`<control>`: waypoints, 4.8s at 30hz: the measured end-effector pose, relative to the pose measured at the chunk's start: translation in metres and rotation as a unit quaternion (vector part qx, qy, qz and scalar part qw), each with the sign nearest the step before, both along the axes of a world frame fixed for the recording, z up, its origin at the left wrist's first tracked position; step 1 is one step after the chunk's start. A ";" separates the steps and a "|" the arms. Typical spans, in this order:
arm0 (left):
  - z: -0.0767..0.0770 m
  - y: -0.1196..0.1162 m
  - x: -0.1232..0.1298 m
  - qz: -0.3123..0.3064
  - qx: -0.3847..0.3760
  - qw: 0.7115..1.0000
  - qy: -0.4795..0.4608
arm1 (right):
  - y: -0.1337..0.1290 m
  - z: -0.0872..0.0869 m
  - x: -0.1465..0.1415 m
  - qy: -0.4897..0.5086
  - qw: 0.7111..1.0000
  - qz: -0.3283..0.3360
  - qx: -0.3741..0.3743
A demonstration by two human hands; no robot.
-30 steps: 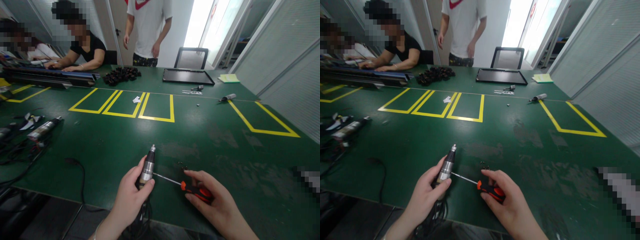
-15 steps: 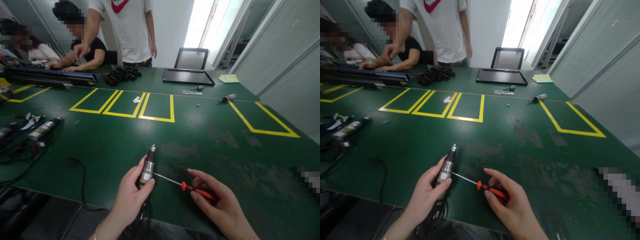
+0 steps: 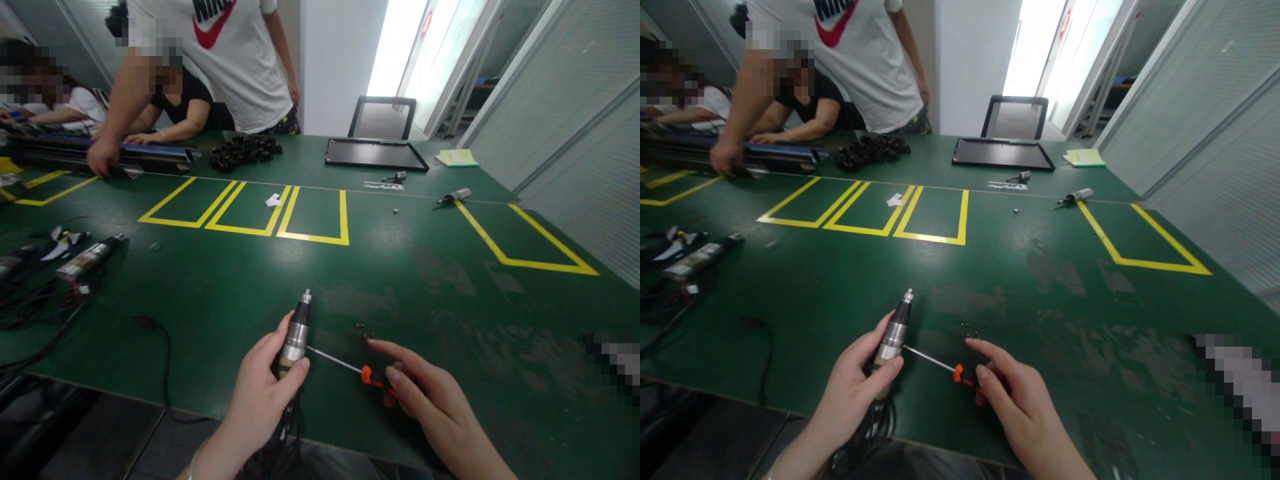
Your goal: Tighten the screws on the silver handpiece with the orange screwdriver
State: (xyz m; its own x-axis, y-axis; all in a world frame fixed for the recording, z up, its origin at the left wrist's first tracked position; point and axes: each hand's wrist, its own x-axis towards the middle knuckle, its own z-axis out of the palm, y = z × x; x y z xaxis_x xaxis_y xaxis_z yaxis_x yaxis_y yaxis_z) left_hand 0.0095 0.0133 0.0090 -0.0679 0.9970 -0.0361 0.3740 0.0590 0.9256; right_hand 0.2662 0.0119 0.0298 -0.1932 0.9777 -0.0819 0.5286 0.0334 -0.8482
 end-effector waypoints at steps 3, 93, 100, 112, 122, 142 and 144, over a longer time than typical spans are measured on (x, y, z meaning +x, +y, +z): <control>-0.001 -0.001 0.000 0.006 0.006 1.000 -0.007 | 0.000 0.000 0.000 -0.009 0.999 -0.003 0.032; -0.004 -0.001 0.000 0.001 0.000 1.000 -0.002 | 0.004 -0.007 0.005 -0.028 0.994 -0.018 0.107; -0.003 -0.001 -0.001 0.006 0.002 1.000 -0.007 | 0.006 -0.005 0.007 -0.012 0.988 -0.077 0.132; -0.003 -0.001 0.000 0.008 0.004 1.000 -0.011 | 0.006 -0.004 0.005 0.000 0.992 -0.058 0.109; -0.001 0.000 0.001 0.013 0.004 1.000 -0.014 | 0.000 0.000 0.003 0.029 0.999 -0.014 -0.006; -0.002 -0.001 0.000 -0.001 -0.010 1.000 -0.012 | 0.001 -0.004 0.006 -0.021 0.996 -0.046 0.076; -0.002 -0.001 0.000 -0.003 -0.010 1.000 -0.015 | 0.002 -0.002 0.005 -0.026 0.996 -0.033 0.076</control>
State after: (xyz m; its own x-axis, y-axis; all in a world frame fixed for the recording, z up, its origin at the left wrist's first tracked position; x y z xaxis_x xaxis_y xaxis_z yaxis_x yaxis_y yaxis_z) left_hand 0.0092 0.0121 0.0066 -0.0603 0.9965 -0.0572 0.3470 0.0746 0.9349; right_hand 0.2708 0.0138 0.0282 -0.1271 0.9901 0.0592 0.5774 0.1224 -0.8073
